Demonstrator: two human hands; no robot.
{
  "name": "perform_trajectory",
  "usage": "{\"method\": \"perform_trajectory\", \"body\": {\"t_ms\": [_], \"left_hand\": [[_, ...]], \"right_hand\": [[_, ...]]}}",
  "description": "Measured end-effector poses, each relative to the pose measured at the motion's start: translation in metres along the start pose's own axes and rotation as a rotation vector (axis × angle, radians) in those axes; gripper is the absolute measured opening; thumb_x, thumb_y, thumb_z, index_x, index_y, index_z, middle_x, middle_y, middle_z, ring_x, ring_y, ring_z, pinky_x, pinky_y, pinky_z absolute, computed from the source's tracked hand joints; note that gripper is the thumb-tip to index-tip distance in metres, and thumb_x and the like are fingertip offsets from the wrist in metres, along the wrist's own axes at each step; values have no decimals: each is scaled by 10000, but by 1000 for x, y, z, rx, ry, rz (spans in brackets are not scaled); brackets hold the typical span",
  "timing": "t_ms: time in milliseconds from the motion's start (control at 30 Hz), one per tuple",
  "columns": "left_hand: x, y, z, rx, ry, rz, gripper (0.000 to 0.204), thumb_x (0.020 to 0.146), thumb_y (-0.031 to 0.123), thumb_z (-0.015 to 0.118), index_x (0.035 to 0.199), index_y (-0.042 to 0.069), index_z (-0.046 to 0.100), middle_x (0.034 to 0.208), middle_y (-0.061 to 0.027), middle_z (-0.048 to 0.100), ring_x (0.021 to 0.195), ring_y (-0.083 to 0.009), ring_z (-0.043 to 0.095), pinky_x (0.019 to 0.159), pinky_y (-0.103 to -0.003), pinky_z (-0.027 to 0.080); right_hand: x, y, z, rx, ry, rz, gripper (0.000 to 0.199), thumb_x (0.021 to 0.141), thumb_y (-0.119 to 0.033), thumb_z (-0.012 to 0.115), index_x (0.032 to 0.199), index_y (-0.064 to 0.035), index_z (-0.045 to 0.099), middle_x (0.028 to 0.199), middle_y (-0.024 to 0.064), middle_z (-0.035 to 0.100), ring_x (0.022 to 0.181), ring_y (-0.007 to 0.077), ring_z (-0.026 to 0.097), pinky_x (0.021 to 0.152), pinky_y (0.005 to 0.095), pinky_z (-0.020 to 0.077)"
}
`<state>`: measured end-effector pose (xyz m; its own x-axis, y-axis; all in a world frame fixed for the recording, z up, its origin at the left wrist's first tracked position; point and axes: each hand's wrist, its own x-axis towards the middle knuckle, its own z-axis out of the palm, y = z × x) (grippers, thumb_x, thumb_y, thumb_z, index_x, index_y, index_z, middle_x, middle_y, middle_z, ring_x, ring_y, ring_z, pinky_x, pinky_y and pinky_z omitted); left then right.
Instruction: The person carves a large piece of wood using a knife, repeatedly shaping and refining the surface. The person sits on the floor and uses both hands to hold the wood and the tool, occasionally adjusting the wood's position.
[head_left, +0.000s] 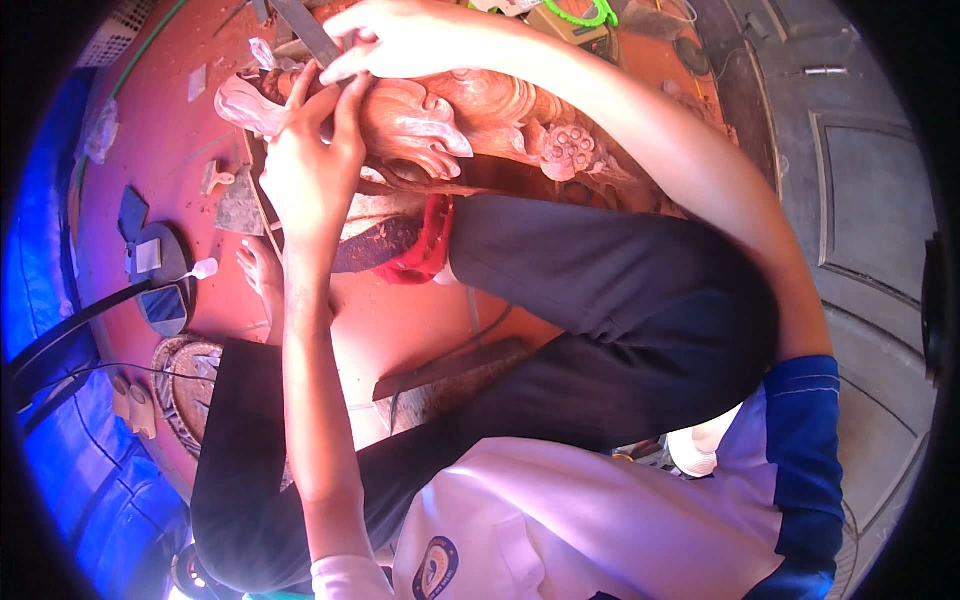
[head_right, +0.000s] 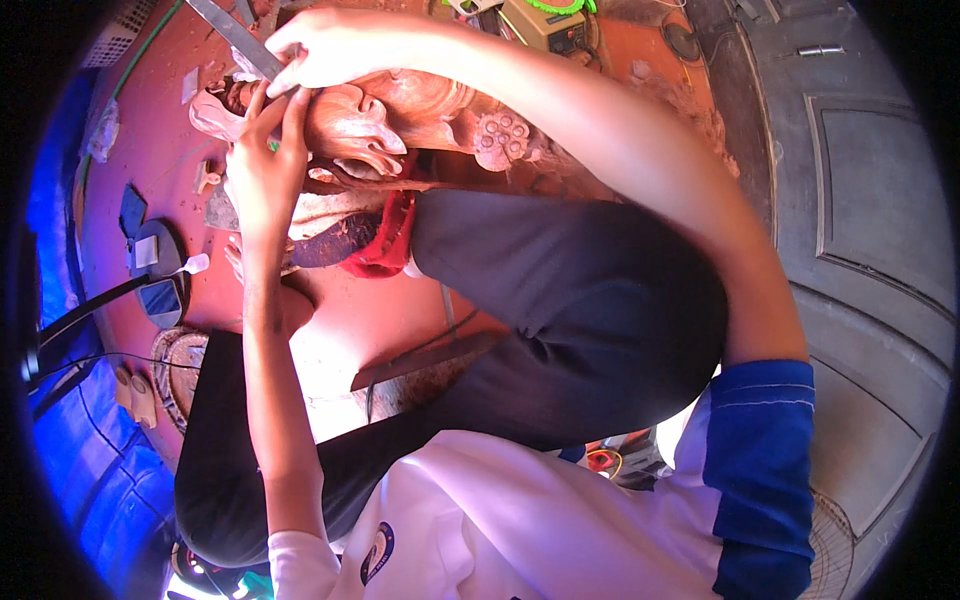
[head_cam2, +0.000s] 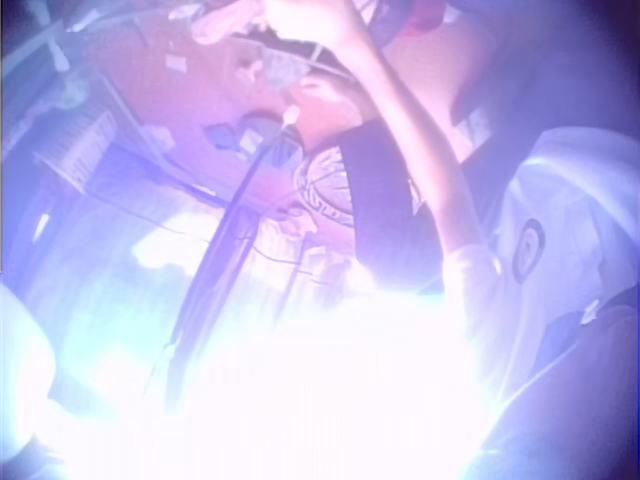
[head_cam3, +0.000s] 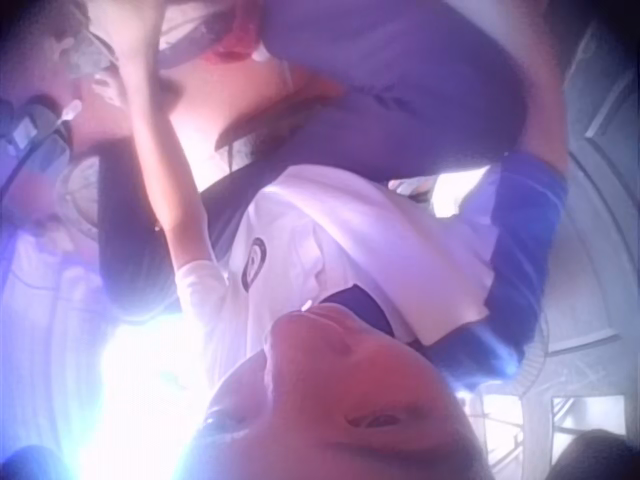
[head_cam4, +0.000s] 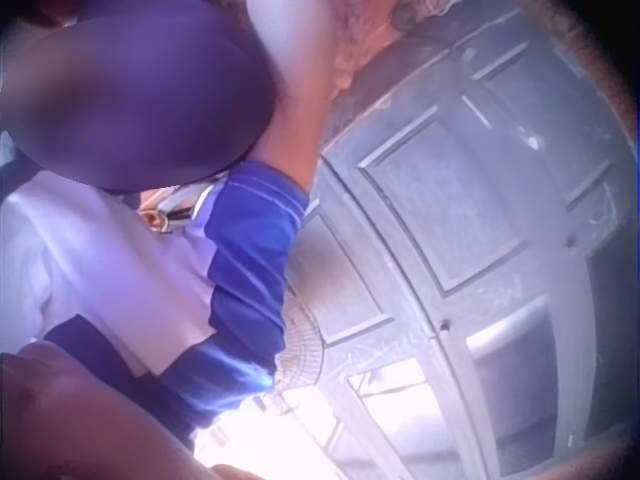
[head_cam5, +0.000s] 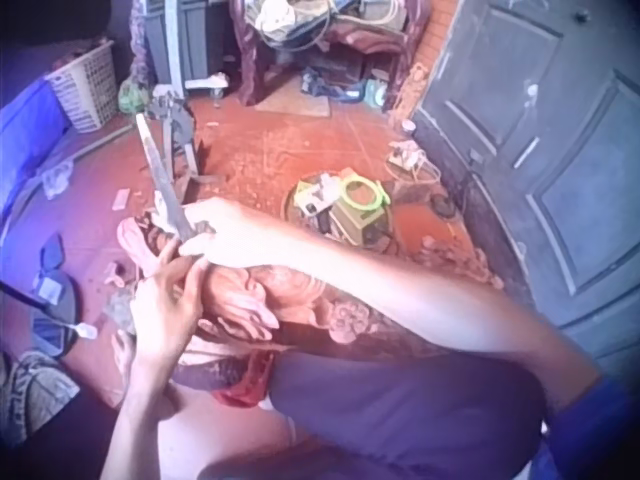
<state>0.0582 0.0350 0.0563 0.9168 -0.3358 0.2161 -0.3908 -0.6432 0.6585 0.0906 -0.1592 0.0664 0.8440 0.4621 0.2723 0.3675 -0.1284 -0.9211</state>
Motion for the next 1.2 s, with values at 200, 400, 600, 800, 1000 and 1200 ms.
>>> {"method": "perform_trajectory", "body": {"t_ms": [200, 400, 600, 800, 1000, 1200], "left_hand": [[-5, -2, 5, 36, 53, 108, 361, 961, 456, 681, 1133, 160, 796, 1380, -147, 657, 1243, -342, 652, 1023, -417, 521], [-4, 0, -5, -30, 37, 207, 297, 1005, 302, 648, 1192, 105, 768, 1321, -198, 677, 1373, -354, 547, 1118, -434, 453], [23, 8, -97, -21, -211, 303, 317, 1056, 162, 560, 1329, 85, 701, 1482, -181, 574, 1446, -291, 478, 1195, -423, 363], [83, -16, -166, 23, -182, 284, 189, 991, 35, 620, 1113, 10, 762, 1132, -142, 769, 1149, -214, 705, 999, -331, 508], [50, -50, -204, 310, -384, 338, 132, 916, -50, 656, 1006, -27, 751, 967, -150, 769, 880, -251, 754, 820, -357, 564], [-5, -56, -189, 94, -294, -7, 212, 902, -17, 684, 1101, -9, 757, 958, -152, 762, 784, -217, 713, 701, -325, 543]], "right_hand": [[-13, 5, -7, 159, -92, 47, 272, 975, -80, 681, 1227, 18, 654, 1067, 103, 714, 991, 158, 671, 819, 299, 567], [-4, 8, -1, -292, 107, 224, 210, 918, -193, 743, 1021, -19, 685, 887, 128, 691, 829, 144, 653, 713, 327, 508], [-23, -92, -2, 49, 564, 397, 227, 969, -118, 716, 1147, 9, 657, 1019, 78, 699, 938, 143, 665, 790, 272, 553], [-20, -86, 3, 255, 905, 133, 187, 1027, -185, 661, 1114, -20, 639, 1058, 77, 704, 997, 188, 699, 962, 379, 561], [-22, -86, 17, 337, 1016, 189, 184, 1005, -177, 700, 1046, -7, 643, 957, 57, 684, 905, 130, 685, 865, 315, 579], [-26, -83, 23, 298, 1063, 237, 156, 1010, -164, 691, 1035, -18, 639, 981, 39, 675, 906, 94, 655, 858, 301, 564]]}}
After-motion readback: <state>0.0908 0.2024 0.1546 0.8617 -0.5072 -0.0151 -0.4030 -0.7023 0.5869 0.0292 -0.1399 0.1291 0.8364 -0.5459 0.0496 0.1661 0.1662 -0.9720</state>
